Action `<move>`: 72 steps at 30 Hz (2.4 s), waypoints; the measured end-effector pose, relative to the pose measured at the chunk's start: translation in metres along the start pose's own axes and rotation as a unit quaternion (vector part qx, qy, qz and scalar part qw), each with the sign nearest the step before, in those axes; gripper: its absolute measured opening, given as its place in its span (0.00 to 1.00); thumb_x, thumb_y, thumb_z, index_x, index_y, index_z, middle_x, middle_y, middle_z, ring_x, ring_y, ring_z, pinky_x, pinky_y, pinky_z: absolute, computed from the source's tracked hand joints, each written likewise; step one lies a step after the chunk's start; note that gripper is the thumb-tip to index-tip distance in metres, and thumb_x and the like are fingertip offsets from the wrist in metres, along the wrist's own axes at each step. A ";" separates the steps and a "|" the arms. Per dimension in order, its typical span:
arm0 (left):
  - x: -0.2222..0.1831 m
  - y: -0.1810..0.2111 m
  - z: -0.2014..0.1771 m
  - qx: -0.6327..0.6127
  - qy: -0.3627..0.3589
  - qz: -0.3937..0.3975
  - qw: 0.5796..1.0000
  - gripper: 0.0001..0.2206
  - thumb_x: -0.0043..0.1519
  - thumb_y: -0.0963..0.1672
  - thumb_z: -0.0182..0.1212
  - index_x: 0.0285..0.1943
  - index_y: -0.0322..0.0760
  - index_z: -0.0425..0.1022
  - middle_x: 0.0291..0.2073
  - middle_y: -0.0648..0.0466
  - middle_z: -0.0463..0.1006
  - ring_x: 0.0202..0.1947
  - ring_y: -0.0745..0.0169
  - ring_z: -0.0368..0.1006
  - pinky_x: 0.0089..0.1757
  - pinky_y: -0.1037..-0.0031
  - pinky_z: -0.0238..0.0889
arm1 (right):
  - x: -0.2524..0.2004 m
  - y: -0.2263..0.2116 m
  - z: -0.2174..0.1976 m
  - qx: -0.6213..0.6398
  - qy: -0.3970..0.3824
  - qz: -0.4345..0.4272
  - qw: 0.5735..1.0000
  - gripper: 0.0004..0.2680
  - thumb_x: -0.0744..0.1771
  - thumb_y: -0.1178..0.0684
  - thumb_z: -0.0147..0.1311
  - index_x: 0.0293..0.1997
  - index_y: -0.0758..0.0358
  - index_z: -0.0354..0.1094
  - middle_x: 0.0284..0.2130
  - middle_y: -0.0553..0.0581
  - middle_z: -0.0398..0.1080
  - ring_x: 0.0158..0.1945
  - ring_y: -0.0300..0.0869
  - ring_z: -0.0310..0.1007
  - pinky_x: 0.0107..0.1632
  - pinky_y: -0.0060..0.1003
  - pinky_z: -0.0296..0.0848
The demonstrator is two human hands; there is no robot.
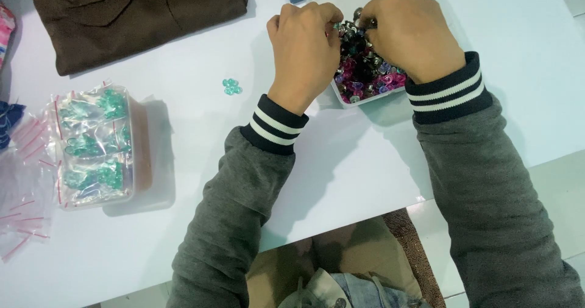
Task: Sorting small decorative items like beads and sequins from a container into individual plastic bags.
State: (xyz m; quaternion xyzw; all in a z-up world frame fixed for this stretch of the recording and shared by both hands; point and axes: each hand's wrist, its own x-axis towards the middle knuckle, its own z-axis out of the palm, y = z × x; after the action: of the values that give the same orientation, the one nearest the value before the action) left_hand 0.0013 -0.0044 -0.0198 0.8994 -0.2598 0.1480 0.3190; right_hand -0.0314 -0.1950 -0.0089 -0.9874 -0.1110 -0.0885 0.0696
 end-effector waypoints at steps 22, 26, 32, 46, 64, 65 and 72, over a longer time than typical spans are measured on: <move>0.000 -0.003 0.003 -0.015 0.001 -0.002 1.000 0.13 0.57 0.38 0.54 0.45 0.44 0.81 0.28 0.60 0.80 0.40 0.45 0.68 0.44 0.54 0.58 | -0.001 -0.001 -0.005 0.034 0.025 0.006 0.999 0.07 0.69 0.63 0.53 0.40 0.67 0.80 0.35 0.63 0.79 0.36 0.58 0.76 0.33 0.52 0.75; 0.002 -0.002 0.002 -0.012 -0.006 -0.011 1.000 0.13 0.57 0.38 0.54 0.45 0.44 0.82 0.29 0.59 0.81 0.41 0.44 0.68 0.44 0.54 0.58 | 0.003 -0.010 -0.014 0.029 0.014 -0.004 0.999 0.09 0.67 0.60 0.53 0.46 0.63 0.81 0.40 0.64 0.70 0.41 0.59 0.72 0.36 0.54 0.72; 0.000 -0.004 0.005 -0.008 0.006 -0.008 1.000 0.14 0.57 0.37 0.53 0.45 0.45 0.82 0.33 0.60 0.84 0.42 0.44 0.69 0.45 0.53 0.59 | 0.002 -0.009 -0.008 0.031 -0.040 0.043 0.998 0.07 0.66 0.61 0.52 0.42 0.65 0.79 0.38 0.66 0.76 0.40 0.62 0.74 0.34 0.56 0.74; -0.008 0.004 -0.002 -0.042 0.005 -0.020 0.999 0.10 0.57 0.40 0.54 0.42 0.48 0.77 0.27 0.63 0.78 0.38 0.43 0.70 0.45 0.54 0.58 | -0.003 -0.024 -0.025 0.233 0.046 -0.068 0.969 0.07 0.66 0.63 0.52 0.45 0.71 0.76 0.36 0.61 0.77 0.37 0.47 0.74 0.43 0.42 0.70; -0.092 -0.005 -0.053 -0.105 0.191 0.067 0.974 0.09 0.60 0.41 0.58 0.48 0.44 0.73 0.42 0.60 0.79 0.50 0.51 0.69 0.56 0.61 0.51 | -0.007 -0.055 -0.040 0.142 0.192 -0.156 0.958 0.05 0.75 0.65 0.66 0.49 0.74 0.72 0.38 0.62 0.70 0.37 0.48 0.67 0.43 0.41 0.67; -0.097 -0.012 -0.060 -0.093 0.183 0.051 0.977 0.08 0.58 0.41 0.58 0.46 0.44 0.72 0.40 0.61 0.78 0.48 0.52 0.68 0.54 0.61 0.51 | -0.008 -0.063 -0.043 0.139 0.209 -0.174 0.952 0.04 0.74 0.66 0.64 0.47 0.74 0.72 0.37 0.62 0.71 0.36 0.48 0.66 0.42 0.41 0.66; -0.138 -0.070 -0.096 -0.021 0.151 -0.054 0.987 0.06 0.60 0.43 0.66 0.45 0.47 0.77 0.36 0.65 0.79 0.44 0.59 0.68 0.51 0.62 0.53 | -0.024 -0.137 -0.048 0.130 0.284 -0.288 0.905 0.04 0.68 0.67 0.60 0.44 0.74 0.71 0.37 0.67 0.75 0.38 0.52 0.77 0.42 0.41 0.81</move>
State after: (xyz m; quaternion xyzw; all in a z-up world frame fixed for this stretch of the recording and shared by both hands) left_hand -0.0825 0.1559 -0.0416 0.8725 -0.1629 0.2589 0.3811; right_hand -0.0941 -0.0751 0.0498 -0.8278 -0.3766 -0.3660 0.1973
